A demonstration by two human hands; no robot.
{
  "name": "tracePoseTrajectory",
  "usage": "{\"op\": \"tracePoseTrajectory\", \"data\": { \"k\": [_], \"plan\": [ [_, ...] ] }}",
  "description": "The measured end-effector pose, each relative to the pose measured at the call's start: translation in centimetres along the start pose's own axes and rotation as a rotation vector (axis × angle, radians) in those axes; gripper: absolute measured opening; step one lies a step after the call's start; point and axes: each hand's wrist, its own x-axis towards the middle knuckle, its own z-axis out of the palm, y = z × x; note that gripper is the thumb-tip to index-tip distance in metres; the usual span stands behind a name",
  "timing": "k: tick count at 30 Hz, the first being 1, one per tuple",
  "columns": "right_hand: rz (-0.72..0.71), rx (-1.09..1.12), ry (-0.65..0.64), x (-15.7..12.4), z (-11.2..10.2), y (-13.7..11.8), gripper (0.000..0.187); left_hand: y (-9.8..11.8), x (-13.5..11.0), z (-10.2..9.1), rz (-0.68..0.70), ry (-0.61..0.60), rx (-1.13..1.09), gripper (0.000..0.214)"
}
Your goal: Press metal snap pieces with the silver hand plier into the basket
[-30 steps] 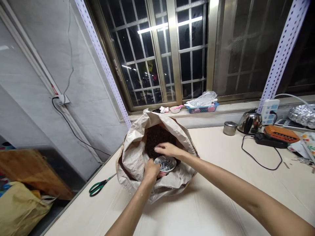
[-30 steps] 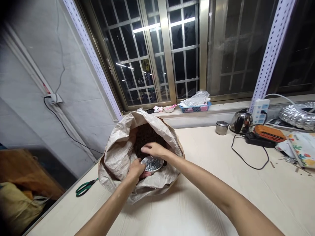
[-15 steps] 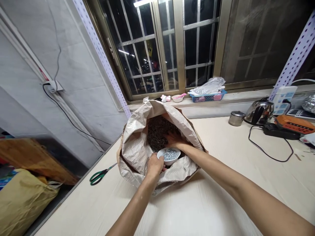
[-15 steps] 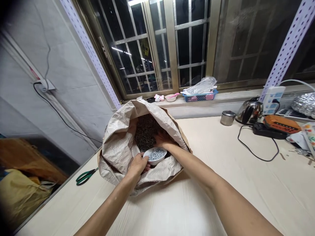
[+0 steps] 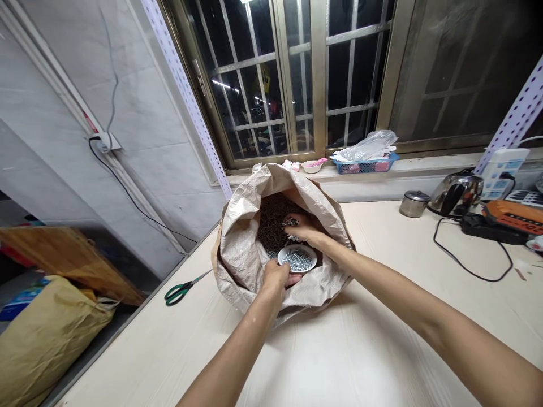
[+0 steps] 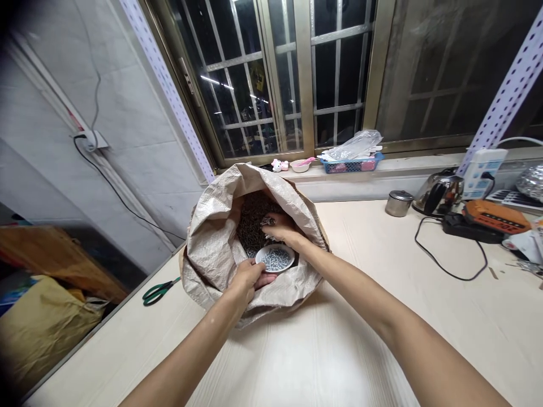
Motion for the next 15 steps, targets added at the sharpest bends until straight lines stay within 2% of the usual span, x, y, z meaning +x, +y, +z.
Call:
{"op": "tracePoseTrajectory", "data": {
  "k": [7, 9, 12, 15],
  "plan": [
    [-0.034, 0.194, -0.034, -3.2, 0.3, -0.3, 0.02, 0.3, -1.0, 0.5, 0.009, 0.047, -0.054, 0.036],
    [-0.054, 0.274, -0.046, -3.5, 0.1, -0.2, 0.023, 0.3, -1.2, 0.5, 0.011, 0.044, -0.051, 0.034],
    [-0.097, 0.41, -0.132, -3.5, -0.2, -0.4, 0.025, 0.1, -1.1, 0.5, 0.02, 0.072, -0.058, 0.035],
    [-0.107, 0.354, -0.168, -3.2, -0.5, -0.8, 0.028, -0.2, -0.7, 0.5, 0.034, 0.088, -0.077, 0.04]
  ]
}}
